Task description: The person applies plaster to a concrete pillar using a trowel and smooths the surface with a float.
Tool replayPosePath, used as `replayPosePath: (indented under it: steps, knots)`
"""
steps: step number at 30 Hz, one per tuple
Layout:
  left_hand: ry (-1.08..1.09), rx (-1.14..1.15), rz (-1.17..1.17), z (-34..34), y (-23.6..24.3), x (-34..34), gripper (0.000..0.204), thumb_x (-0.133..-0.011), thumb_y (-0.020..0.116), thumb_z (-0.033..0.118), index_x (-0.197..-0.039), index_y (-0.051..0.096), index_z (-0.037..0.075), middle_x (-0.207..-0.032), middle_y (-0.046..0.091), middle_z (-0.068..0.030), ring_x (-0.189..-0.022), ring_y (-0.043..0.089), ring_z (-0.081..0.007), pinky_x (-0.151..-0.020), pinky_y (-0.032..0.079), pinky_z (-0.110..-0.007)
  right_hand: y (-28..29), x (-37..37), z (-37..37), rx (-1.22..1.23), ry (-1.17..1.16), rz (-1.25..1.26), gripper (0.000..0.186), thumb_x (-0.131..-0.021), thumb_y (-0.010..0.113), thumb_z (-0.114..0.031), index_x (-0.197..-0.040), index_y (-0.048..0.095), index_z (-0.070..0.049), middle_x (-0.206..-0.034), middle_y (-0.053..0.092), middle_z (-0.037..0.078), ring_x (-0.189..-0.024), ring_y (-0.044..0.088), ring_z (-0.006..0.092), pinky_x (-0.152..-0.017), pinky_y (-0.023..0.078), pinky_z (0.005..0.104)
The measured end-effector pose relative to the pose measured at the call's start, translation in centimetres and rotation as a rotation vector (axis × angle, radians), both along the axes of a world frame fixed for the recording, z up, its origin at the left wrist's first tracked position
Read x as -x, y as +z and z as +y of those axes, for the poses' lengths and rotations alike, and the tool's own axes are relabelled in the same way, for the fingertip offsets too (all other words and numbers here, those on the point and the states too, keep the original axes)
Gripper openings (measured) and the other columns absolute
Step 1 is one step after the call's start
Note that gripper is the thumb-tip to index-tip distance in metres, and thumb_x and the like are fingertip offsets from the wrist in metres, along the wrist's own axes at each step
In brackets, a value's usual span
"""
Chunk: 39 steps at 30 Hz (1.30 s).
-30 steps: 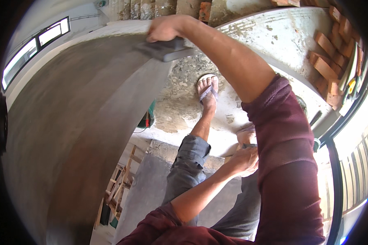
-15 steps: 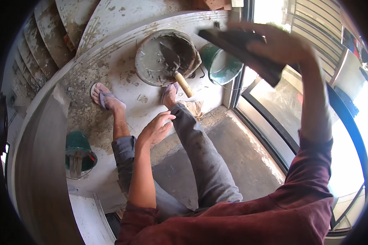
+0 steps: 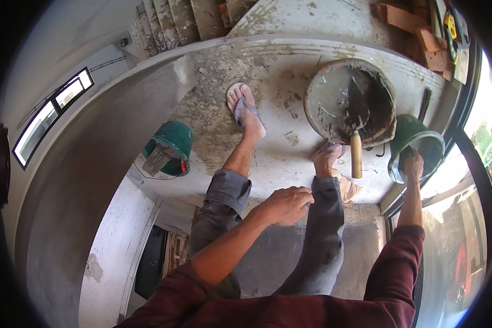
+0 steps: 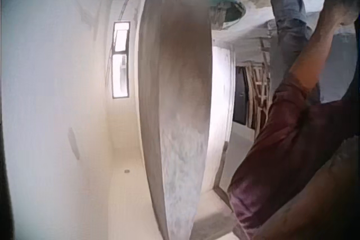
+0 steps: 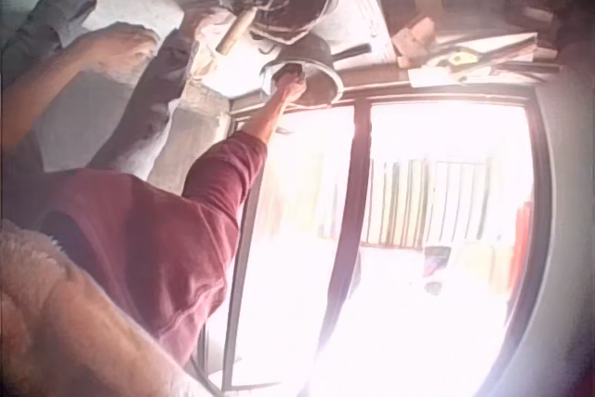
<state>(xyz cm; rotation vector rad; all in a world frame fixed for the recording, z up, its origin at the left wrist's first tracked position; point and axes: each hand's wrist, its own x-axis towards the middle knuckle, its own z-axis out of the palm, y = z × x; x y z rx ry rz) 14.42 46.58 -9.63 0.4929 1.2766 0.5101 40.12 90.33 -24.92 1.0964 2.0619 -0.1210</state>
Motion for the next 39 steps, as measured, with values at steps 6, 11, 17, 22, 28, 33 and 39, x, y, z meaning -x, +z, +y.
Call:
replayPosePath:
  steps: [6, 11, 17, 22, 28, 33, 39]
  knots:
    - [0.082, 0.000, -0.006, 0.0, -0.3, 1.3, 0.030, -0.088, 0.052, 0.016, -0.114, 0.064, 0.008, -0.137, 0.055, -0.0120, -0.121, 0.056, -0.0296, -0.101, 0.046, -0.041, 12.8, 3.1, 4.8, 0.012, 0.103, 0.042, 0.044, -0.096, 0.043, -0.022, -0.137, 0.054, -0.009, -0.121, 0.063, 0.023, -0.113, 0.060, 0.0386, -0.096, 0.047, 0.0469]
    - [0.194, -0.018, 0.027, -0.7, -1.2, 2.0, 0.029, -0.088, 0.052, 0.016, -0.113, 0.064, 0.007, -0.129, 0.059, -0.0112, -0.115, 0.060, -0.0314, -0.096, 0.049, -0.043, 17.9, 31.7, -6.0, 0.244, 0.244, 0.400, 0.042, -0.097, 0.050, -0.021, -0.136, 0.054, -0.006, -0.129, 0.060, 0.022, -0.119, 0.058, 0.0353, -0.101, 0.043, 0.0421]
    - [0.248, 0.019, -0.026, -0.9, -1.3, 4.0, 0.026, -0.086, 0.053, 0.015, -0.109, 0.065, 0.008, -0.119, 0.063, -0.0117, -0.103, 0.064, -0.0332, -0.087, 0.053, -0.046, 4.8, 55.4, -24.0, 0.814, 0.460, 0.423, 0.044, -0.095, 0.057, -0.035, -0.128, 0.061, -0.005, -0.119, 0.064, 0.021, -0.115, 0.059, 0.0354, -0.101, 0.044, 0.0400]
    - [0.223, -0.029, 0.117, -1.7, -0.9, 5.3, 0.026, -0.087, 0.054, 0.014, -0.110, 0.064, 0.007, -0.111, 0.064, -0.0107, -0.097, 0.066, -0.0307, -0.082, 0.055, -0.044, -2.7, 64.4, -39.4, 0.994, 0.622, 0.401, 0.043, -0.098, 0.050, -0.036, -0.130, 0.060, -0.010, -0.132, 0.058, 0.018, -0.125, 0.052, 0.0321, -0.108, 0.040, 0.0390]
    - [0.214, -0.015, 0.134, -2.0, -1.2, 6.8, 0.026, -0.087, 0.055, 0.014, -0.111, 0.064, 0.007, -0.108, 0.064, -0.0110, -0.097, 0.066, -0.0294, -0.082, 0.055, -0.043, -1.3, 66.4, -46.3, 1.139, 0.917, 0.344, 0.039, -0.099, 0.049, -0.033, -0.123, 0.064, -0.006, -0.109, 0.065, 0.021, -0.105, 0.063, 0.0296, -0.092, 0.048, 0.0396]
    - [0.309, -0.021, 0.051, -1.7, -1.1, 6.7, 0.031, -0.087, 0.056, 0.014, -0.116, 0.064, 0.007, -0.117, 0.064, -0.0115, -0.102, 0.065, -0.0305, -0.088, 0.054, -0.043, 11.2, 67.9, -46.0, 1.452, 0.664, 0.452, 0.040, -0.100, 0.047, -0.034, -0.130, 0.062, -0.013, -0.111, 0.070, 0.015, -0.103, 0.066, 0.0280, -0.097, 0.051, 0.0374]
    - [0.316, -0.038, 0.070, -1.1, -1.3, 6.2, 0.034, -0.087, 0.054, 0.014, -0.119, 0.062, 0.007, -0.121, 0.063, -0.0115, -0.105, 0.065, -0.0304, -0.090, 0.054, -0.043, 5.1, 72.3, -44.0, 1.265, 0.681, 0.449, 0.044, -0.096, 0.057, -0.035, -0.132, 0.060, -0.010, -0.116, 0.069, 0.015, -0.103, 0.066, 0.0239, -0.090, 0.051, 0.0341]
